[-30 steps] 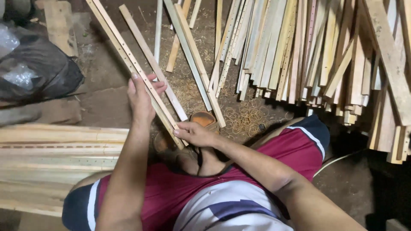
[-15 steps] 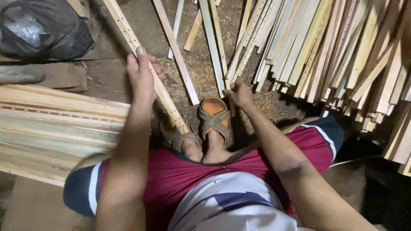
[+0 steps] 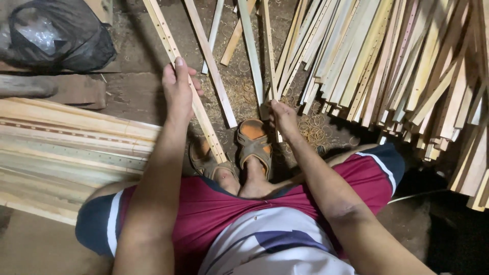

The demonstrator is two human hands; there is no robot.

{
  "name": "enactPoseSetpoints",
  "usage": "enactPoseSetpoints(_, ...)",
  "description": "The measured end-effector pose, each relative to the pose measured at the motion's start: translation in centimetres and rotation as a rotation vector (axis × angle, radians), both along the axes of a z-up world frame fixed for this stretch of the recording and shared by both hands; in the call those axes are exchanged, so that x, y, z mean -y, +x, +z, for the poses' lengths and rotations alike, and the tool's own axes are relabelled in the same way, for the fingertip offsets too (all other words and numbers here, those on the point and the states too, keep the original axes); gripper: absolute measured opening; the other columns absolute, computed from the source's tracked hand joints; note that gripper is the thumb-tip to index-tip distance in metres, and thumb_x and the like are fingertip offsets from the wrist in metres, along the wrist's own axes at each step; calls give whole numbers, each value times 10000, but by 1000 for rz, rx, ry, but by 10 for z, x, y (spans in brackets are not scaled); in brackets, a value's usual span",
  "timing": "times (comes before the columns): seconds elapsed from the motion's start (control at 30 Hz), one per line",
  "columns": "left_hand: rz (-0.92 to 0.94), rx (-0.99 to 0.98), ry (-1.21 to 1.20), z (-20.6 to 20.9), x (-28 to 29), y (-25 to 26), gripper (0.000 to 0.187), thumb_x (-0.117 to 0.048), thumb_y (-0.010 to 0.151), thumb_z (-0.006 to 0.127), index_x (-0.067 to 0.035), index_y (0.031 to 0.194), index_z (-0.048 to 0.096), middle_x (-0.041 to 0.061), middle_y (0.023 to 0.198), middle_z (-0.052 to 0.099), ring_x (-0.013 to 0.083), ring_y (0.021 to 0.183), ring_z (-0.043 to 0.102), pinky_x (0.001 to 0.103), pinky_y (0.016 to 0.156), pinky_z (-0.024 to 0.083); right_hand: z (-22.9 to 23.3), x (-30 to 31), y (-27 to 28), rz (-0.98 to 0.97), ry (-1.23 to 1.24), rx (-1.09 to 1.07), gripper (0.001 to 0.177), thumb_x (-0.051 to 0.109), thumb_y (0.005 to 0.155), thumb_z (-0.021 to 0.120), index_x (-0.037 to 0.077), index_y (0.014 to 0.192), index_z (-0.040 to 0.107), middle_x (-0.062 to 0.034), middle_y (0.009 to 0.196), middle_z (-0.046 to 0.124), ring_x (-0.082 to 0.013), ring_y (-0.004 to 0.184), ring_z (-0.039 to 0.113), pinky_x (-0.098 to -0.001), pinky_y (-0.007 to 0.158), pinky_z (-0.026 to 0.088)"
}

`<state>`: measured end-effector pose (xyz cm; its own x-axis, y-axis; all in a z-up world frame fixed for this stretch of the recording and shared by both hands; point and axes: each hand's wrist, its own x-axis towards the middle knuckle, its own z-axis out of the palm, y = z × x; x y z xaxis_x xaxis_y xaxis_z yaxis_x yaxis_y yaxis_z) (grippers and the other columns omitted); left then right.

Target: Sorting and inspecting thin wooden slats with pre-drilled holes in a workshop environment.

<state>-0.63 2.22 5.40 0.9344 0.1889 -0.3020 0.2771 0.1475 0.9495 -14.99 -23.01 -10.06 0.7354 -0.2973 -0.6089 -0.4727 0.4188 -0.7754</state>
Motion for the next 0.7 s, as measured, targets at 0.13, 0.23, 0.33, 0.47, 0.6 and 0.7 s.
enactPoseSetpoints(0.13,-10,5,5,1,-2,-1,413,-472,1022,548,-77,906,585,107,519,577,187,391,620,238,387,523,38,-12,3,-9,-29,20,274,305,1031,626,43,998,700,-15,703,522,-112,512,504,-233,404,378)
enactPoseSetpoints(0.23,-37,9,3,5,-1,-2,425,-484,1022,549,-74,917,580,102,524,577,176,392,615,237,393,528,89,-34,12,-5,-295,83,209,229,1001,678,22,987,703,49,533,469,-36,411,432,-184,358,301)
enactPoseSetpoints(0.33,-67,35,-5,2,1,-5,387,-442,1054,523,-72,944,559,84,530,560,168,403,602,228,411,517,109,-60,20,68,-379,81,245,258,982,684,31,1063,729,12,655,512,-98,559,459,-247,459,348)
enactPoseSetpoints(0.47,-89,29,3,2,-2,-6,375,-421,1077,501,-68,961,552,89,552,569,174,411,606,240,424,534,71,-63,31,216,-558,55,305,391,926,748,152,1115,767,-66,808,706,-193,781,659,-344,668,521)
enactPoseSetpoints(0.6,-62,11,-1,-3,-4,-8,302,-384,1084,523,-82,1077,500,77,759,633,137,509,638,253,447,590,-6,-1,54,81,-830,49,284,358,902,787,137,1080,775,-94,845,760,-263,823,744,-383,741,582)
enactPoseSetpoints(0.7,-85,27,25,-1,-5,-8,336,-412,1089,522,-83,1016,528,70,584,572,164,437,612,247,426,547,0,79,61,-21,-1257,16,167,195,946,726,87,1072,713,-140,979,734,-365,957,708,-490,848,566)
